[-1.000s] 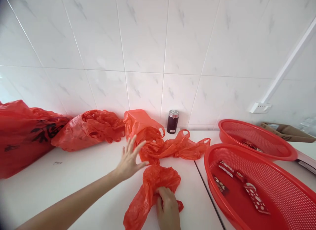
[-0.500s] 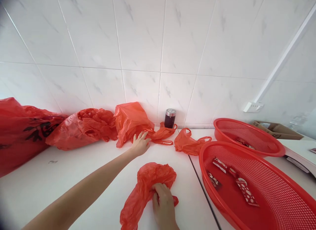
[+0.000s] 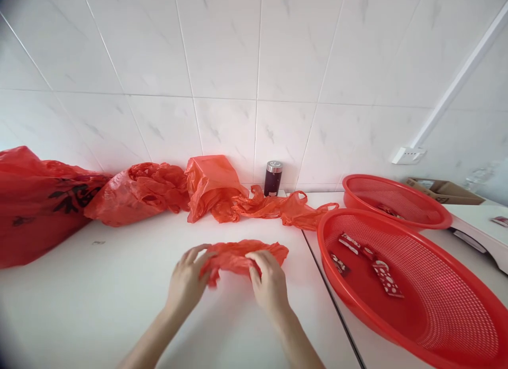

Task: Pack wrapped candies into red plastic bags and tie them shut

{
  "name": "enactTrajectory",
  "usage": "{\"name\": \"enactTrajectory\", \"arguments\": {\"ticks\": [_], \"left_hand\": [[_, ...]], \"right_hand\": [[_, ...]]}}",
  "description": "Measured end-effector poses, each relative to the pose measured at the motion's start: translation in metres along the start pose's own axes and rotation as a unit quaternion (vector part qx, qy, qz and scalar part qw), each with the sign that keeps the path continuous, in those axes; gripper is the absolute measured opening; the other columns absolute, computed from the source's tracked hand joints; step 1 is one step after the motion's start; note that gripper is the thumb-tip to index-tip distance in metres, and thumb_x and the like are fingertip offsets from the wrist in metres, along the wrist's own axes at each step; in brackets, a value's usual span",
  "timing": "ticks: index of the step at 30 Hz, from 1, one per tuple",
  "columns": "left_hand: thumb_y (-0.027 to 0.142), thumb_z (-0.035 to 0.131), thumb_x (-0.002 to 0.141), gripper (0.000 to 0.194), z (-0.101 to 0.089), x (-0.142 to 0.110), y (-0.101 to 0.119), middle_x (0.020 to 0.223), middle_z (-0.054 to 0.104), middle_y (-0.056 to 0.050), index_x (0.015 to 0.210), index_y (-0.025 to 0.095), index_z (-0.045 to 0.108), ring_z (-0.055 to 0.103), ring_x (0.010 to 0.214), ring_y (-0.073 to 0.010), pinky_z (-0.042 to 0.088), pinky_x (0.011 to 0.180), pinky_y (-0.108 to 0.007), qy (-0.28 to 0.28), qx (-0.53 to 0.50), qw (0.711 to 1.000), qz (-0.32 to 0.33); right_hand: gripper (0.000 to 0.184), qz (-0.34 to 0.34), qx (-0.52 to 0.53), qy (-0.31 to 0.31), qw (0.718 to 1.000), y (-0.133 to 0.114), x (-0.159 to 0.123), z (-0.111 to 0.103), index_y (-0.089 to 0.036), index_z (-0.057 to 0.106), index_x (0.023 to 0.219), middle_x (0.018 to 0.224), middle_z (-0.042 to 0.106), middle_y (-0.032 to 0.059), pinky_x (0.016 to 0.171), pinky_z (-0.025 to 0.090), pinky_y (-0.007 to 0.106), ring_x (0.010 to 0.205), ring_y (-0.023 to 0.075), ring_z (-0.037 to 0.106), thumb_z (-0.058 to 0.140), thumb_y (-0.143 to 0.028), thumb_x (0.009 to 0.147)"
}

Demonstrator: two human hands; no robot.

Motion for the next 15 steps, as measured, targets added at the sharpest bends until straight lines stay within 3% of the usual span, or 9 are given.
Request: {"name": "enactTrajectory", "arguments": {"ticks": [2, 5, 8, 10, 12, 14, 15], "left_hand": [[0.009, 0.048, 0.064, 0.045, -0.021, 0.014, -0.018, 0.117, 0.065, -0.006, 0.096, 0.032, 0.070, 0.054, 0.111, -0.0346, 0.041, 0.092, -0.049, 0.015, -0.058, 0.997, -0.046], [0.007, 0.044, 0.057, 0.049, -0.046, 0.025, -0.037, 0.100, 0.070, -0.003, 0.093, 0.031, 0.068, 0.063, 0.093, -0.0294, 0.047, 0.079, -0.041, -0.006, -0.129, 0.985, -0.115], [0.012, 0.045, 0.063, 0.038, -0.057, 0.020, -0.047, 0.090, 0.071, -0.004, 0.092, 0.027, 0.066, 0.066, 0.082, -0.0251, 0.050, 0.070, -0.036, -0.044, -0.208, 0.965, -0.156], [0.020, 0.050, 0.069, 0.028, -0.054, 0.012, -0.049, 0.088, 0.071, -0.005, 0.093, 0.024, 0.064, 0.066, 0.077, -0.0221, 0.051, 0.066, -0.033, -0.076, -0.286, 0.939, -0.176], [0.028, 0.059, 0.073, 0.020, -0.045, 0.003, -0.049, 0.084, 0.069, -0.004, 0.092, 0.022, 0.062, 0.065, 0.072, -0.0198, 0.051, 0.063, -0.030, -0.102, -0.403, 0.883, -0.216], [0.032, 0.066, 0.073, 0.021, -0.034, -0.003, -0.045, 0.078, 0.067, -0.003, 0.089, 0.020, 0.060, 0.064, 0.069, -0.0176, 0.050, 0.061, -0.028, -0.104, -0.500, 0.821, -0.256], [0.033, 0.067, 0.074, 0.021, -0.030, -0.005, -0.042, 0.077, 0.066, -0.002, 0.088, 0.020, 0.060, 0.064, 0.069, -0.0171, 0.050, 0.062, -0.027, -0.099, -0.525, 0.801, -0.269]], "right_hand": [[0.035, -0.023, -0.016, -0.002, 1.000, -0.003, 0.014, -0.014, -0.022, 0.063, 0.100, 0.100, 0.067, 0.0054, 0.087, 0.049, 0.032, 0.097, 0.0184, 0.062, 0.038, -0.006, 0.080], [0.044, -0.019, -0.057, -0.010, 0.998, 0.007, 0.035, -0.036, -0.022, 0.063, 0.098, 0.102, 0.067, 0.0037, 0.090, 0.048, 0.034, 0.098, 0.0186, 0.061, 0.037, 0.001, 0.071], [0.053, 0.057, -0.105, -0.031, 0.992, 0.032, 0.052, -0.060, -0.023, 0.063, 0.100, 0.109, 0.067, 0.0029, 0.090, 0.048, 0.037, 0.103, 0.0208, 0.061, 0.038, 0.005, 0.063], [0.053, 0.112, -0.119, -0.090, 0.982, 0.039, 0.056, -0.073, -0.023, 0.064, 0.105, 0.114, 0.066, 0.0050, 0.085, 0.050, 0.038, 0.104, 0.0233, 0.062, 0.042, 0.004, 0.065], [0.047, 0.110, -0.104, -0.176, 0.973, 0.020, 0.054, -0.080, -0.024, 0.063, 0.115, 0.124, 0.061, 0.0076, 0.084, 0.051, 0.039, 0.111, 0.0264, 0.060, 0.054, -0.006, 0.072], [0.049, 0.049, -0.061, -0.239, 0.968, -0.023, 0.047, -0.080, -0.029, 0.057, 0.125, 0.135, 0.053, 0.0059, 0.094, 0.047, 0.041, 0.123, 0.0268, 0.051, 0.065, -0.024, 0.077], [0.050, 0.010, -0.027, -0.242, 0.970, -0.049, 0.042, -0.079, -0.033, 0.055, 0.127, 0.137, 0.052, 0.0030, 0.100, 0.043, 0.040, 0.126, 0.0242, 0.048, 0.066, -0.029, 0.079]]}}
Point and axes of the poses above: each hand's wrist, its own x-axis towards the middle knuckle, its own z-axis out of the palm, y = z × x, the point moved 6 cm from there along x, towards the middle knuckle
